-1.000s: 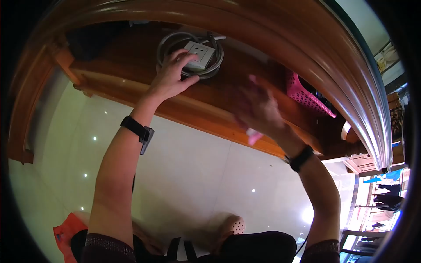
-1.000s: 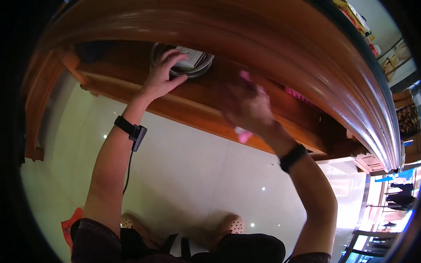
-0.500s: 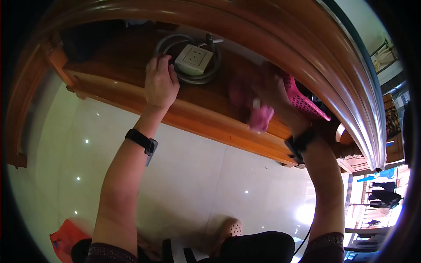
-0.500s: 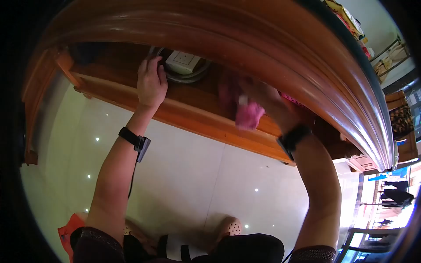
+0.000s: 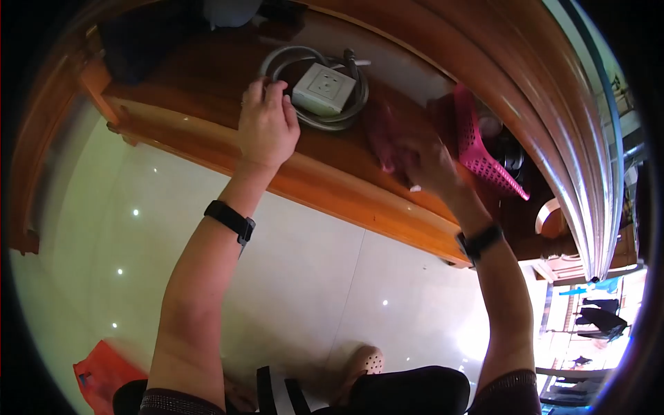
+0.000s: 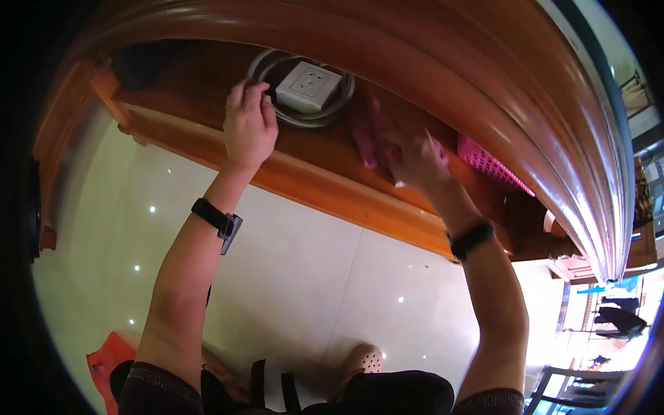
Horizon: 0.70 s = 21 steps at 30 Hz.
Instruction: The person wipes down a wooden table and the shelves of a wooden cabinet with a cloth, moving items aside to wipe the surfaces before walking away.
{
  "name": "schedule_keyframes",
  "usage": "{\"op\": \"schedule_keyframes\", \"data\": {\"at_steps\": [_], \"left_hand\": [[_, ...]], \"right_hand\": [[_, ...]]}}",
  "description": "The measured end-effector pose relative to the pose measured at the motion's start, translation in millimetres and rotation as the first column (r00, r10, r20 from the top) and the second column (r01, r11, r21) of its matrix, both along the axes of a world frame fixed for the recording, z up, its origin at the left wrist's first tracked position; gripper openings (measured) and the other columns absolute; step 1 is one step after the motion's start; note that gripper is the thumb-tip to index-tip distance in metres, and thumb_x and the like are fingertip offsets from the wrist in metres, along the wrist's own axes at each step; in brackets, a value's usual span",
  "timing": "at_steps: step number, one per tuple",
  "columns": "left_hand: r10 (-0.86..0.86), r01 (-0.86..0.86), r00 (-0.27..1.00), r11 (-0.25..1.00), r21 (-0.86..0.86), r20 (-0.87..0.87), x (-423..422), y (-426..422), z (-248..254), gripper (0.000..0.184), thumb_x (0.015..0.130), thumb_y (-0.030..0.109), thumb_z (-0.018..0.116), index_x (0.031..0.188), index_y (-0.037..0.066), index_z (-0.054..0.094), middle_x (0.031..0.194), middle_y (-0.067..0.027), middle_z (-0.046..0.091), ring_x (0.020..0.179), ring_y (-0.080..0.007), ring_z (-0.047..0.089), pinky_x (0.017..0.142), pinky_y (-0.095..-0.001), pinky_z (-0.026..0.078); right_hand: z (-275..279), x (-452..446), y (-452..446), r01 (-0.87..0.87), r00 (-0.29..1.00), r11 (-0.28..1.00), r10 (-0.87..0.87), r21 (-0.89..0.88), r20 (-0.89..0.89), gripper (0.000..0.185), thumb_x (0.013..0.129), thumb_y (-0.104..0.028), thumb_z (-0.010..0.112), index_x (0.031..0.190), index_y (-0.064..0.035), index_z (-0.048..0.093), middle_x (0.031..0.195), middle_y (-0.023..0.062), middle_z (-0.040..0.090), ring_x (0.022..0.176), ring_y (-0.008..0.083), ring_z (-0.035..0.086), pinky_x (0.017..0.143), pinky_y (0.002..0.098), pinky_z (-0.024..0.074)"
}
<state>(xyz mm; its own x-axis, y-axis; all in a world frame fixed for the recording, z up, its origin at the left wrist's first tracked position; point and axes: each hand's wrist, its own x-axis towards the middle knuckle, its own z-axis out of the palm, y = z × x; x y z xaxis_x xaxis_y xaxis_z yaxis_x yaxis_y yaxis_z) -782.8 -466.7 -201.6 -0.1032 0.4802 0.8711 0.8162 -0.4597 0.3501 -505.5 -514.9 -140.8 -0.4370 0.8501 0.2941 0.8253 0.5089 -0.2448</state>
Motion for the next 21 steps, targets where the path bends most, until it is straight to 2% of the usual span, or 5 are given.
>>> {"op": "schedule_keyframes", "data": {"at_steps": [8,10,17,18,21], "left_hand": [[-0.036,0.035,0.999,0.998,-0.058,-0.015,-2.1,-1.3,1.4,0.019,0.08,0.008,0.056,0.098,0.003,0.059,0.105,-0.0178,0.054,0.097,-0.0364,0.054,0.082,-0.0423,0.047],[-0.066,0.064,0.997,0.996,-0.059,-0.028,-5.8,0.9,1.1,0.02,0.081,0.009,0.056,0.1,0.003,0.058,0.106,-0.0181,0.053,0.098,-0.0358,0.054,0.082,-0.0424,0.047],[0.208,-0.215,0.976,0.966,-0.144,-0.06,-45.4,12.3,-4.1,0.011,0.075,0.018,0.063,0.085,0.014,0.061,0.081,-0.0055,0.062,0.078,-0.0242,0.059,0.069,-0.0411,0.042],[0.187,-0.19,0.982,0.966,-0.173,-0.035,-43.8,12.3,-3.5,0.009,0.074,0.018,0.063,0.082,0.015,0.061,0.077,-0.0031,0.062,0.075,-0.0225,0.059,0.068,-0.0401,0.041],[0.173,-0.168,0.985,0.976,-0.141,0.026,-43.1,11.4,-3.9,0.009,0.072,0.015,0.063,0.082,0.015,0.061,0.07,0.0001,0.061,0.072,-0.0213,0.059,0.069,-0.039,0.04]], "right_hand": [[13.8,-73.6,-30.7,0.211,0.97,0.903,-0.241,-0.375,-0.035,0.04,0.07,-0.011,0.063,0.11,-0.0138,0.063,0.098,0.0157,0.062,0.092,0.0335,0.06,0.082,0.0416,0.0483],[-7.3,-57.3,-27.9,-0.058,0.99,0.995,0.069,0.086,-0.127,0.043,0.071,-0.014,0.062,0.114,-0.0142,0.061,0.108,0.0162,0.06,0.101,0.0323,0.059,0.085,0.041,0.0468],[-12.3,109.2,-56.5,0.568,0.788,0.82,-0.515,0.075,-0.337,0.043,0.088,-0.017,0.056,0.127,-0.0062,0.044,0.108,0.0138,0.062,0.089,0.018,0.062,0.076,0.0337,0.0511],[8.2,60.0,-57.2,0.399,0.664,0.868,-0.495,-0.295,-0.56,0.041,0.089,-0.018,0.056,0.126,-0.0076,0.042,0.109,0.0173,0.06,0.102,0.0252,0.059,0.085,0.0399,0.0476],[-49.7,52.1,-41.5,-0.068,0.893,0.925,-0.111,0.375,0.436,0.036,0.086,-0.007,0.046,0.122,-0.0024,0.043,0.13,0.0266,0.033,0.123,0.0372,0.036,0.098,0.0475,0.0367]]}}
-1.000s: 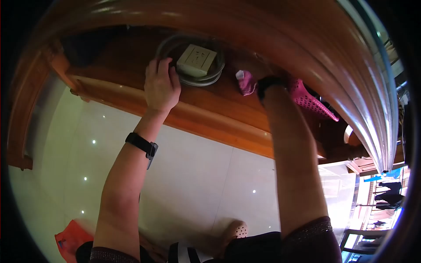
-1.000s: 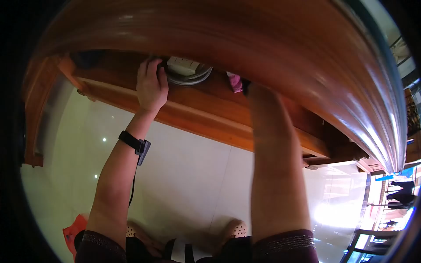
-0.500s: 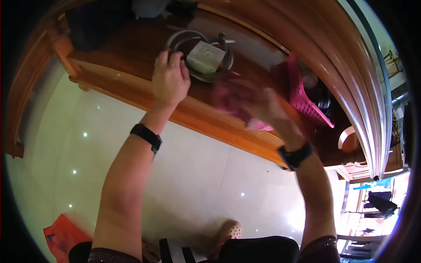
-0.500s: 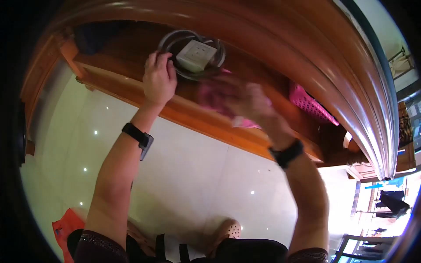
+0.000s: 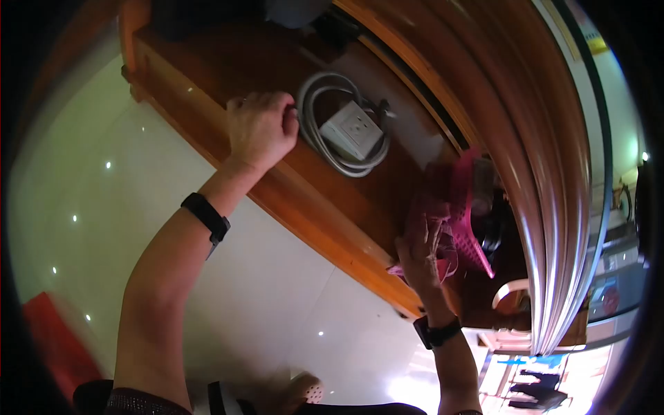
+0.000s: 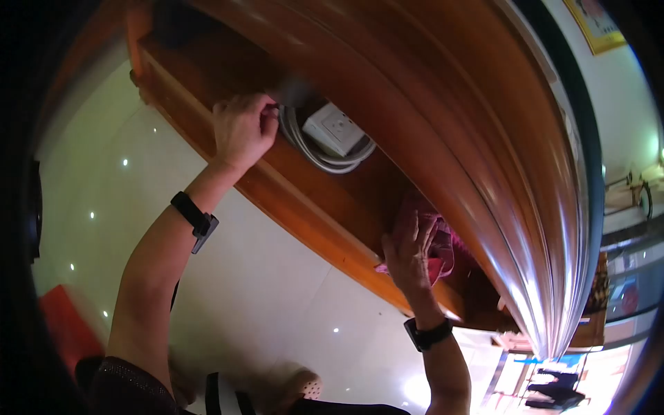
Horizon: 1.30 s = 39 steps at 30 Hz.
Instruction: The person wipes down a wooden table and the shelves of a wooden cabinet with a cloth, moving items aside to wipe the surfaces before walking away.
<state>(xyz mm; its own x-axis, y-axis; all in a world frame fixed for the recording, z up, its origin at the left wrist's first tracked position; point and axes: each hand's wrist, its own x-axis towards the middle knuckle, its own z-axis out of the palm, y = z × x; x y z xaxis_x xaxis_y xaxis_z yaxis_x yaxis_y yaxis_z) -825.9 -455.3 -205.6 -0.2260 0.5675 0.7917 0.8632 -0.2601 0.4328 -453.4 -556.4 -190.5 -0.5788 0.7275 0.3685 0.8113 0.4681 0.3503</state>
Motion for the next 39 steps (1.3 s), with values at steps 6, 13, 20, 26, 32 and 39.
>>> {"op": "schedule_keyframes", "data": {"at_steps": [6,13,20,26,32,39], "left_hand": [[-0.01,0.011,0.999,1.0,-0.025,0.044,1.5,-3.7,2.1,0.013,0.072,0.013,0.063,0.084,0.013,0.059,0.07,-0.0003,0.06,0.071,-0.0212,0.057,0.069,-0.038,0.038],[0.002,0.007,0.998,0.986,-0.165,0.055,-1.6,-5.1,13.1,0.015,0.07,0.012,0.062,0.085,0.01,0.059,0.078,-0.0045,0.062,0.079,-0.0251,0.057,0.072,-0.04,0.038],[-0.026,0.05,0.99,0.984,-0.17,0.14,-0.6,-4.3,7.6,0.017,0.065,0.012,0.067,0.08,0.01,0.06,0.076,-0.0046,0.061,0.077,-0.0233,0.056,0.074,-0.0384,0.037],[-0.041,0.058,0.98,0.995,-0.08,0.194,-0.9,0.0,1.4,0.013,0.063,0.01,0.068,0.072,0.01,0.059,0.069,-0.0036,0.057,0.072,-0.0213,0.054,0.069,-0.0355,0.037],[-0.052,0.073,0.977,0.992,-0.1,0.206,-2.0,-1.8,4.8,0.015,0.06,0.01,0.067,0.072,0.011,0.059,0.069,-0.0035,0.057,0.071,-0.0213,0.054,0.069,-0.0356,0.037],[-0.061,0.074,0.992,0.989,-0.124,0.11,-5.5,-3.7,1.5,0.017,0.061,0.013,0.066,0.077,0.012,0.061,0.073,-0.0051,0.059,0.073,-0.0235,0.054,0.066,-0.0379,0.035]], "right_hand": [[8.4,5.1,130.7,0.243,0.791,0.933,-0.349,-0.264,-0.503,0.033,0.083,-0.008,0.051,0.114,0.0014,0.055,0.12,0.0235,0.046,0.111,0.0318,0.049,0.091,0.0444,0.0439],[57.8,-17.9,230.9,-0.547,0.099,0.452,-0.801,-0.705,-0.59,0.02,0.076,-0.006,0.059,0.094,0.003,0.06,0.075,0.0048,0.06,0.065,0.0161,0.059,0.065,0.031,0.0504],[59.3,-102.7,377.6,-0.487,0.605,0.4,-0.486,-0.776,-0.63,0.025,0.08,-0.016,0.063,0.097,0.0033,0.063,0.086,0.0061,0.063,0.073,0.0131,0.06,0.066,0.0275,0.0493],[100.0,-255.2,365.3,0.126,0.973,0.62,-0.229,-0.775,-0.025,0.036,0.083,-0.021,0.061,0.112,0.0006,0.061,0.093,0.0056,0.065,0.08,0.0106,0.06,0.067,0.0246,0.0493],[113.0,-329.0,323.7,-0.188,0.965,0.256,-0.134,-0.948,-0.228,0.036,0.081,-0.018,0.06,0.115,-0.005,0.06,0.084,0.0011,0.061,0.068,0.0067,0.055,0.057,0.0222,0.0439],[69.2,-457.3,256.7,-0.55,0.821,0.261,0.341,-0.793,-0.457,0.054,0.074,-0.01,0.06,0.127,-0.0043,0.051,0.097,0.0089,0.065,0.081,0.0142,0.061,0.07,0.0259,0.0485]]}}
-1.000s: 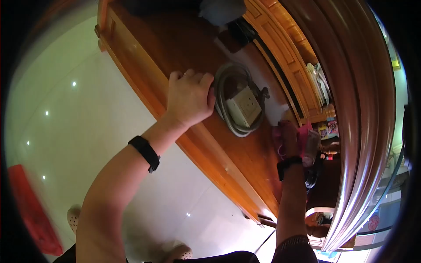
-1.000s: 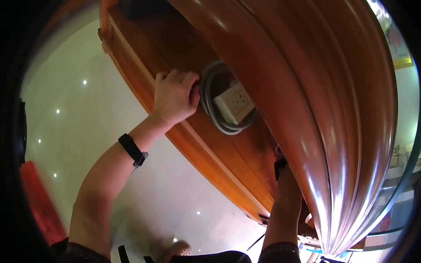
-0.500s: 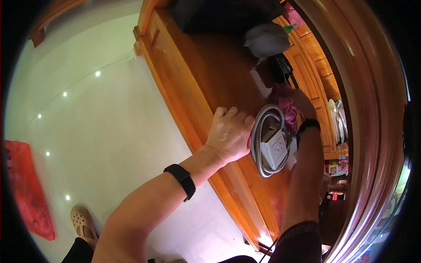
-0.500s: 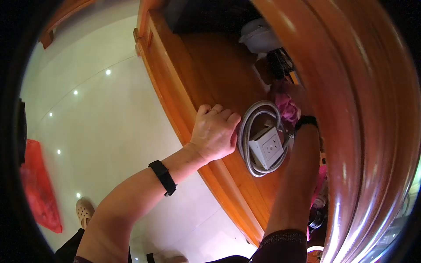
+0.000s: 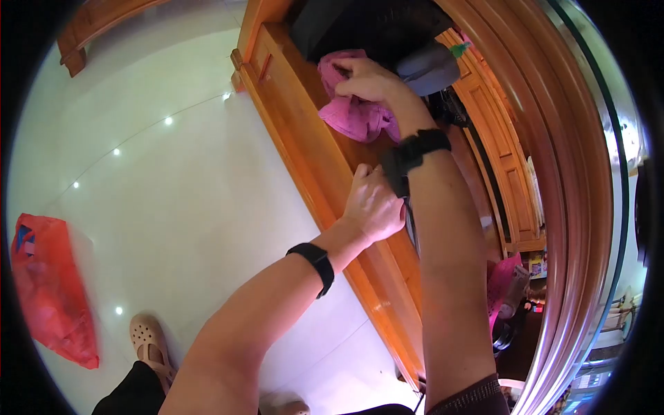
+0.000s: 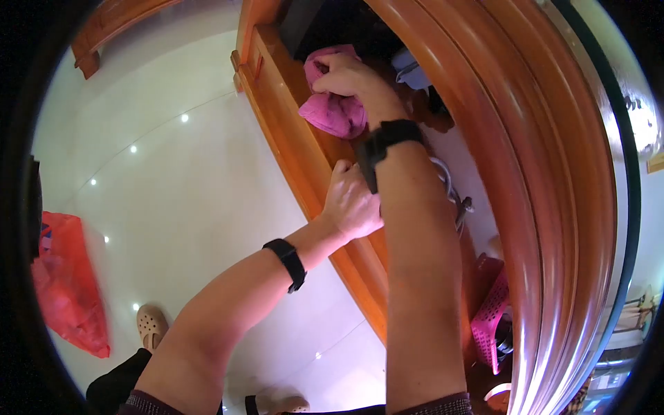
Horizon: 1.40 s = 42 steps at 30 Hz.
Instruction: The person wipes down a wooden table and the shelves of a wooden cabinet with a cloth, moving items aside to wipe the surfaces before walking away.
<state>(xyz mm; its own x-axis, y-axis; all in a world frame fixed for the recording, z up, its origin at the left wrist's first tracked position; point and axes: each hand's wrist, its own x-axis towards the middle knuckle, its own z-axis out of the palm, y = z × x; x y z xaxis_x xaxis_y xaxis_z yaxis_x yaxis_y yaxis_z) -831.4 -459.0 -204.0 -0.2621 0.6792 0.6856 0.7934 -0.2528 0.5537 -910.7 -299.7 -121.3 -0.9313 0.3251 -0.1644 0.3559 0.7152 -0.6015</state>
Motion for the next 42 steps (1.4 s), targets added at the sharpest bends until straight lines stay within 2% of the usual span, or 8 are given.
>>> {"op": "schedule_keyframes", "data": {"at_steps": [2,9,10,14,25,28,29,42], "left_hand": [[0.015,-0.025,0.997,0.989,0.145,0.07,0.7,-1.5,0.1,0.016,0.064,0.016,0.065,0.079,0.013,0.062,0.074,-0.0058,0.059,0.075,-0.0242,0.055,0.065,-0.039,0.034],[-0.472,0.406,0.751,0.882,0.24,0.462,37.8,-29.5,-49.7,0.037,0.076,0.021,0.065,0.111,0.009,0.06,0.111,-0.0128,0.06,0.113,-0.0337,0.05,0.096,-0.0452,0.035],[-0.286,0.277,0.958,0.939,0.205,0.017,43.9,-49.1,-61.2,0.037,0.077,0.018,0.067,0.112,0.008,0.059,0.111,-0.0127,0.06,0.113,-0.0323,0.05,0.099,-0.043,0.034],[-0.59,0.521,0.629,0.803,0.288,0.506,84.1,-124.8,-103.0,0.036,0.077,0.013,0.071,0.109,0.006,0.058,0.101,-0.0078,0.06,0.097,-0.0249,0.057,0.083,-0.0377,0.044],[-0.877,0.852,0.466,0.41,-0.325,0.115,131.2,-208.4,-102.6,0.018,0.071,-0.002,0.058,0.085,0.009,0.061,0.08,-0.0097,0.064,0.07,-0.0297,0.062,0.064,-0.0373,0.051],[-0.869,0.84,0.478,0.41,-0.355,0.129,129.7,-201.5,-99.9,0.019,0.075,-0.003,0.055,0.089,0.008,0.061,0.085,-0.0091,0.065,0.073,-0.0291,0.063,0.063,-0.0361,0.052],[-0.872,0.837,0.477,0.411,-0.362,0.112,128.6,-200.0,-100.0,0.018,0.076,-0.003,0.055,0.089,0.007,0.061,0.086,-0.0093,0.065,0.074,-0.0287,0.063,0.064,-0.0359,0.052],[-0.916,0.867,0.374,0.291,-0.403,0.144,143.3,-221.9,-70.8,0.013,0.082,0.0,0.055,0.093,0.005,0.06,0.086,-0.0119,0.065,0.076,-0.0299,0.063,0.066,-0.0375,0.052]], "right_hand": [[-3.6,1.5,-21.8,0.117,0.989,0.827,-0.15,0.549,0.015,0.064,0.067,-0.008,0.064,0.13,-0.0079,0.049,0.108,0.0147,0.064,0.094,0.0243,0.062,0.081,0.0306,0.0488],[-15.4,67.9,-136.3,-0.092,0.977,0.942,0.024,0.322,0.21,0.041,0.064,0.004,0.061,0.102,-0.011,0.068,0.095,0.0164,0.066,0.082,0.028,0.065,0.073,0.0365,0.0521],[-20.3,81.8,-162.8,-0.142,0.963,0.921,0.044,0.363,0.265,0.038,0.065,0.004,0.061,0.098,-0.0127,0.069,0.093,0.0169,0.066,0.078,0.0286,0.066,0.071,0.038,0.0526],[-123.8,159.3,-208.6,-0.208,0.965,0.466,-0.046,0.86,0.259,0.021,0.073,-0.011,0.06,0.09,-0.0038,0.07,0.087,0.0103,0.069,0.079,0.0253,0.066,0.061,0.0371,0.0518],[-125.0,395.4,-318.9,0.402,0.53,0.69,-0.712,0.602,0.461,0.026,0.082,-0.022,0.055,0.102,-0.0069,0.063,0.094,0.0092,0.066,0.087,0.0247,0.064,0.071,0.0395,0.0521],[-169.1,558.0,-381.9,0.957,0.078,0.168,-0.935,0.238,0.347,0.027,0.086,-0.025,0.052,0.106,-0.0082,0.06,0.094,0.0074,0.067,0.086,0.023,0.065,0.074,0.0379,0.0524],[-113.0,561.5,-407.1,0.425,0.317,0.716,-0.691,0.554,0.649,0.02,0.083,-0.02,0.057,0.099,-0.0092,0.063,0.088,0.0068,0.066,0.084,0.0228,0.064,0.071,0.0356,0.0524],[-85.9,575.7,-545.1,0.857,-0.092,-0.246,-0.938,0.453,-0.335,0.071,0.075,0.002,0.059,0.14,-0.0055,0.032,0.11,0.024,0.06,0.094,0.0377,0.06,0.082,0.0414,0.0492]]}}
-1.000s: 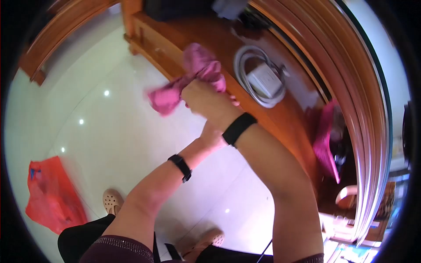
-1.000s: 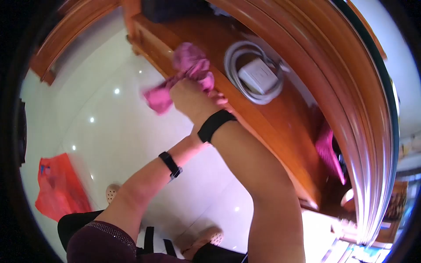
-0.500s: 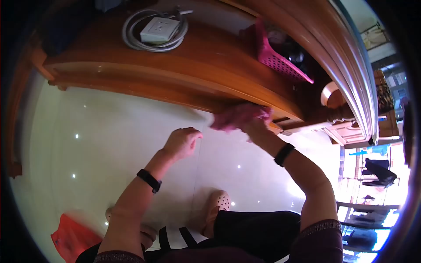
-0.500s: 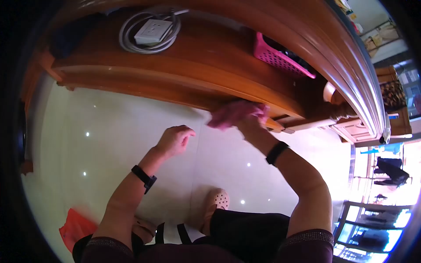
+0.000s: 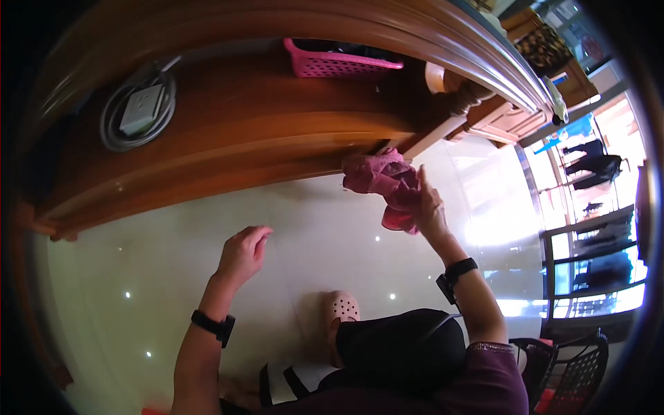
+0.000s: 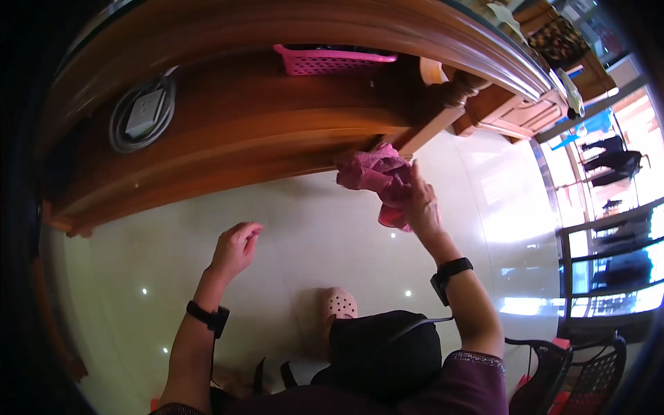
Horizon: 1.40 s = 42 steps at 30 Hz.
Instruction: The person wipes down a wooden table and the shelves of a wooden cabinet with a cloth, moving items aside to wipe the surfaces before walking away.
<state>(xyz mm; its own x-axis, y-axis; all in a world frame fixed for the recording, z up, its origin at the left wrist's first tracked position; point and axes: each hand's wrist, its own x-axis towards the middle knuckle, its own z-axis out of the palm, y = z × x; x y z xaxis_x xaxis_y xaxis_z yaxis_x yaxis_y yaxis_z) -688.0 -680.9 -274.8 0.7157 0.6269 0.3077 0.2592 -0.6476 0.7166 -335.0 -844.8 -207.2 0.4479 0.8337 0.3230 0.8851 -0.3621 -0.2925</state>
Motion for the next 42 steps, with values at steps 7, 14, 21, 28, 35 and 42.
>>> {"op": "schedule_keyframes", "data": {"at_steps": [7,14,21,28,35,42], "left_hand": [[-0.124,0.121,0.99,0.992,-0.044,-0.074,2.6,-7.7,-6.8,0.017,0.08,-0.001,0.057,0.096,0.004,0.06,0.09,-0.0126,0.066,0.078,-0.0291,0.065,0.068,-0.0366,0.053],[-0.243,0.316,0.949,0.759,-0.57,0.203,69.2,-53.4,46.0,0.064,0.083,0.011,0.065,0.138,0.011,0.031,0.126,-0.0174,0.051,0.108,-0.0276,0.057,0.081,-0.038,0.052],[-0.222,0.712,0.656,-0.136,-0.689,0.721,123.5,-98.9,114.4,0.052,0.091,0.024,0.055,0.135,0.007,0.032,0.124,-0.012,0.049,0.114,-0.0254,0.051,0.088,-0.0414,0.049],[-0.431,0.817,0.454,-0.148,-0.557,0.78,123.2,-95.5,129.5,0.049,0.088,0.019,0.058,0.131,0.004,0.043,0.125,-0.0117,0.052,0.114,-0.0217,0.051,0.093,-0.0363,0.044],[-0.576,0.788,0.598,0.295,-0.54,0.558,109.8,-65.6,101.4,0.054,0.081,0.012,0.065,0.128,0.003,0.04,0.114,-0.0092,0.053,0.104,-0.016,0.053,0.089,-0.0291,0.043],[-0.276,0.507,0.862,0.504,-0.699,0.426,81.8,-29.8,51.4,0.034,0.091,0.005,0.049,0.125,0.003,0.043,0.103,-0.0112,0.06,0.092,-0.0129,0.057,0.084,-0.0268,0.046]], "right_hand": [[15.7,39.7,-3.4,0.166,0.805,0.967,-0.018,0.195,-0.593,0.046,0.082,0.003,0.046,0.128,-0.0045,0.047,0.093,0.0149,0.067,0.082,0.0189,0.064,0.073,0.028,0.0519],[224.0,-16.6,-32.2,0.037,0.698,0.889,0.305,0.457,-0.648,0.032,0.079,0.0,0.044,0.111,-0.0003,0.052,0.094,0.0068,0.06,0.085,0.0123,0.058,0.075,0.0221,0.0479],[261.1,-38.3,-49.7,0.056,0.844,0.965,0.091,0.255,-0.529,0.01,0.084,-0.005,0.052,0.093,-0.005,0.052,0.08,0.0002,0.057,0.059,0.0016,0.051,0.05,0.015,0.0393],[225.1,-65.5,-56.4,-0.313,0.688,0.925,0.064,-0.216,-0.723,0.067,0.075,-0.018,0.065,0.134,-0.0011,0.039,0.117,0.0139,0.055,0.102,0.0192,0.057,0.088,0.0318,0.0467],[134.8,-91.4,-7.3,-0.226,0.766,0.972,0.133,-0.07,-0.628,0.051,0.069,-0.007,0.075,0.116,-0.0018,0.055,0.103,0.0077,0.062,0.097,0.0149,0.057,0.088,0.0295,0.0473],[132.4,17.2,127.5,-0.359,0.902,0.927,0.316,0.104,0.295,0.028,0.073,-0.012,0.064,0.1,-0.0086,0.06,0.099,0.0125,0.06,0.094,0.0344,0.058,0.078,0.0419,0.0492]]}}
